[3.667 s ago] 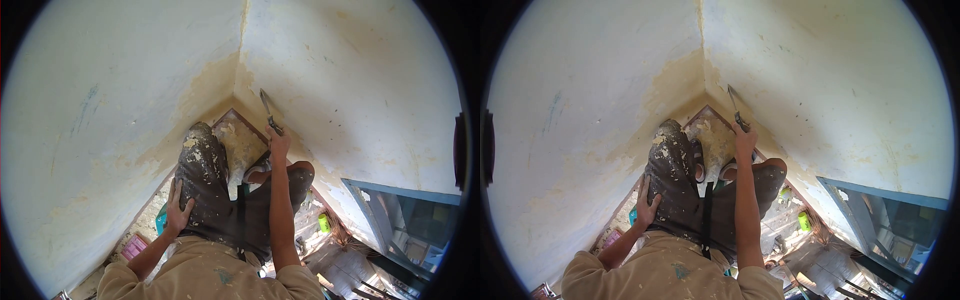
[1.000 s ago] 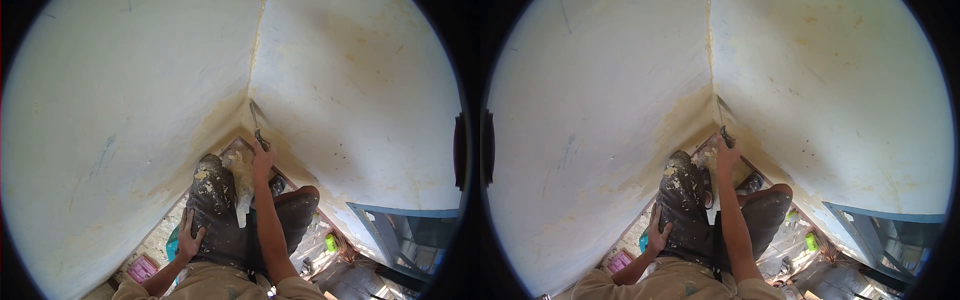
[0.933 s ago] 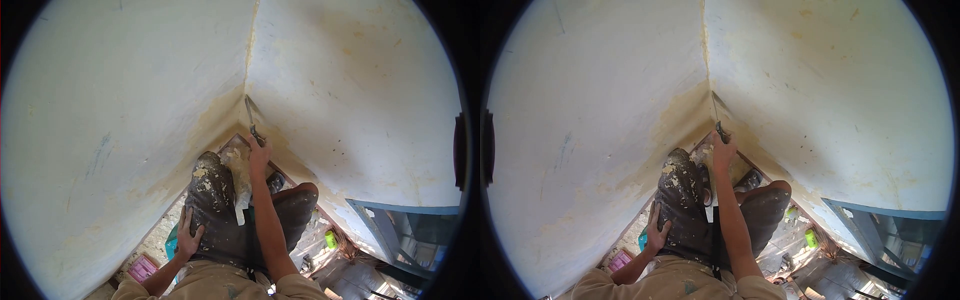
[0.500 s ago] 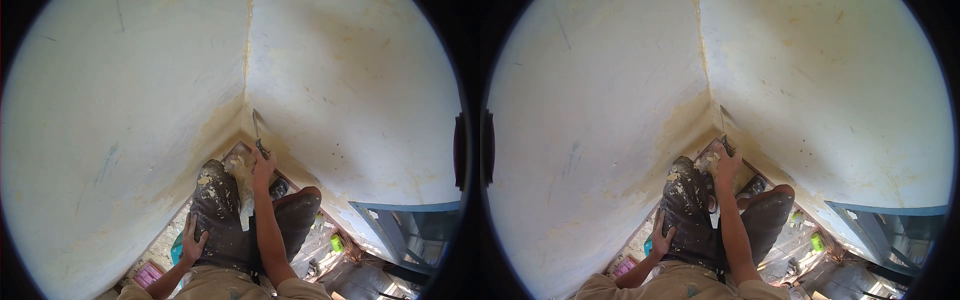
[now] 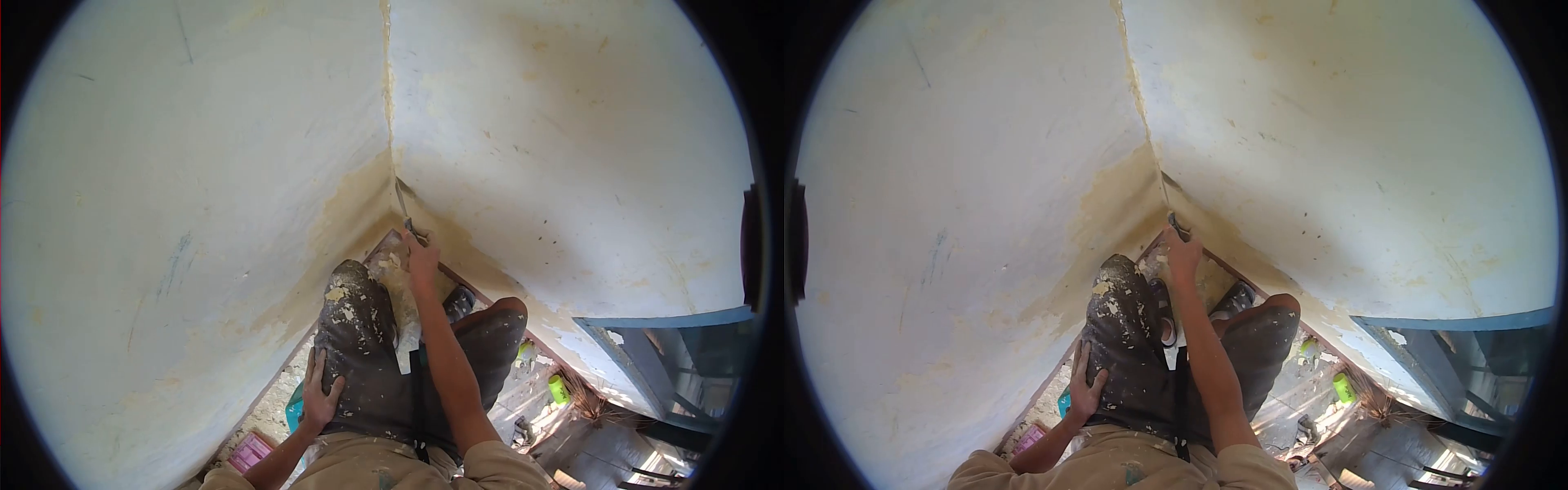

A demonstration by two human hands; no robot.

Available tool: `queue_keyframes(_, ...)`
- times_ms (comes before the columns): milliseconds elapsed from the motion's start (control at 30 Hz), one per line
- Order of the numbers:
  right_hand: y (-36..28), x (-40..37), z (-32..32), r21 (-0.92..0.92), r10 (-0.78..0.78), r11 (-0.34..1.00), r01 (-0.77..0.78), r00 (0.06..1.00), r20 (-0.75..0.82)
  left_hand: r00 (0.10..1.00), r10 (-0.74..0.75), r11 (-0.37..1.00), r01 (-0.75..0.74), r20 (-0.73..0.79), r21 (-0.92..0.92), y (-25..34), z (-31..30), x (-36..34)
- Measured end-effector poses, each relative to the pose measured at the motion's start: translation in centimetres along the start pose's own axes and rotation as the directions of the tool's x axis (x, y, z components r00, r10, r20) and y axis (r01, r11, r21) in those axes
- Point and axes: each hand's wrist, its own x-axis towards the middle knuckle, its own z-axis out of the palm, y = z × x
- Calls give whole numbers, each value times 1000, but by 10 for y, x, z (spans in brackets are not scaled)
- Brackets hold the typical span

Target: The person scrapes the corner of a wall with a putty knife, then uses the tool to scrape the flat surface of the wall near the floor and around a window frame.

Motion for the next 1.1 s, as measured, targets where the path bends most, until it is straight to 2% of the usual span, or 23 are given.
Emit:
queue_keyframes(67,-28,-4,-5,-9,-9,1000,9,1000,23,1000,12,1000,-12,-13,23,-1,-4,3)
queue_keyframes(267,-13,-3,-4,-3,-30,1000,30,999,-9,998,-63,998,63,7,16,2,-1,0)
queue_keyframes(367,-18,-2,-8,75,-94,993,94,996,7,999,-45,999,45,3,7,7,-3,1)
queue_keyframes(467,-32,16,-8,-48,-92,994,95,993,72,1000,-20,999,20,0,29,2,-1,1)
queue_keyframes(567,-43,20,-26,-208,12,978,12,994,111,1000,-29,999,30,-6,16,5,1,1)
queue_keyframes(667,6,21,-49,-152,-208,966,209,978,25,1000,-24,999,25,-18,37,9,1,2)
queue_keyframes(767,-7,-5,-73,-119,15,993,-23,997,-73,998,-49,997,51,-28,64,14,2,1)
queue_keyframes(967,-4,-10,-46,-12,-103,995,103,989,-106,997,-76,996,77,-22,47,11,1,2)
queue_keyframes(1100,5,25,-35,-34,-74,997,74,997,-12,996,-77,997,76,-43,-8,3,6,1)
